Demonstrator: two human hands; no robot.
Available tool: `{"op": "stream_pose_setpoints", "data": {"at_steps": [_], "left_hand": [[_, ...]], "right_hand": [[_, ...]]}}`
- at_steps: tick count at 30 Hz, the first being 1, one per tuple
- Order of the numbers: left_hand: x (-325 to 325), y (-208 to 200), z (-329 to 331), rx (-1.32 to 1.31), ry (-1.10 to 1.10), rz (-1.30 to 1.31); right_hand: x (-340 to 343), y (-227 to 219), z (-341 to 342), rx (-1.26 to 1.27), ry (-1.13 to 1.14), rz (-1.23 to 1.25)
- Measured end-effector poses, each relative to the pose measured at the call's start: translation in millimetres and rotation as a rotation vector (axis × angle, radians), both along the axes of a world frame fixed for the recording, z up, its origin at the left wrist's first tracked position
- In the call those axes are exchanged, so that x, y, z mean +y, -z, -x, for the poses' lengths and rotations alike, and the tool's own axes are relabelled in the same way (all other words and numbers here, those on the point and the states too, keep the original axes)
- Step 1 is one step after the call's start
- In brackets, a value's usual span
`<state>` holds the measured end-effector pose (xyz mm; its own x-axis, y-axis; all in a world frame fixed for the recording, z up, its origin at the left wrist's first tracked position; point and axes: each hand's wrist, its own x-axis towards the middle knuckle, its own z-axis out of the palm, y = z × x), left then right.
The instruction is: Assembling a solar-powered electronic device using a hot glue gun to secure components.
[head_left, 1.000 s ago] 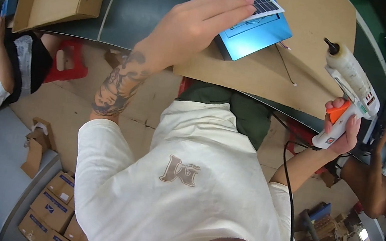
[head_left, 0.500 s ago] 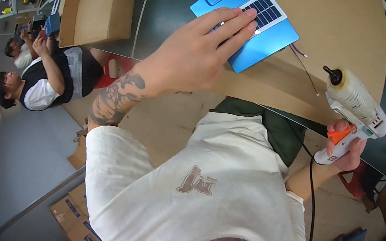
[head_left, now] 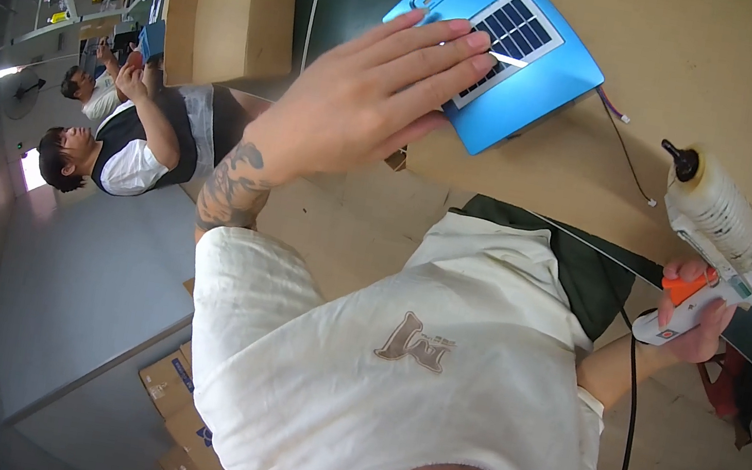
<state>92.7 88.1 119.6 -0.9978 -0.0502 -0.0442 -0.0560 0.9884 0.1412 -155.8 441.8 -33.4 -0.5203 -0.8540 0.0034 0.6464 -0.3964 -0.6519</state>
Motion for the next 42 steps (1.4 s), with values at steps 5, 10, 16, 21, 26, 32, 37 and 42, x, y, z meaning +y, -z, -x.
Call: {"op": "stream_pose_setpoints", "data": {"at_steps": [5, 10, 16, 21, 26, 32, 37, 42], "left_hand": [[-13, -5, 7, 0.005, 0.191, 0.161], [-62, -34, 55, -0.156, 0.425, 0.153], [-77, -23, 68, -0.031, 0.680, 0.512], [-56, 2, 46, -0.078, 0.331, 0.010], [-46, 21, 38, 0.046, 0.220, -0.066], [-54, 20, 56, 0.203, -0.147, -0.937], [-50, 72, 53, 0.434, -0.298, -2.401], [-34, 81, 78, 0.320, -0.369, -2.568]], "right_hand": [[-7, -5, -5, -0.071, 0.025, -0.020], [-6, 0, -1, -0.013, 0.095, -0.066], [-3, -7, 0, -0.066, 0.037, -0.011], [-12, -6, -7, -0.068, 0.011, 0.064], [-22, -13, -13, -0.051, 0.111, 0.014], [-17, -2, -4, -0.041, 0.078, 0.186], [-4, -24, -18, -0.094, 0.109, 0.291], [-19, -85, -26, 0.055, 0.181, 0.131]]}}
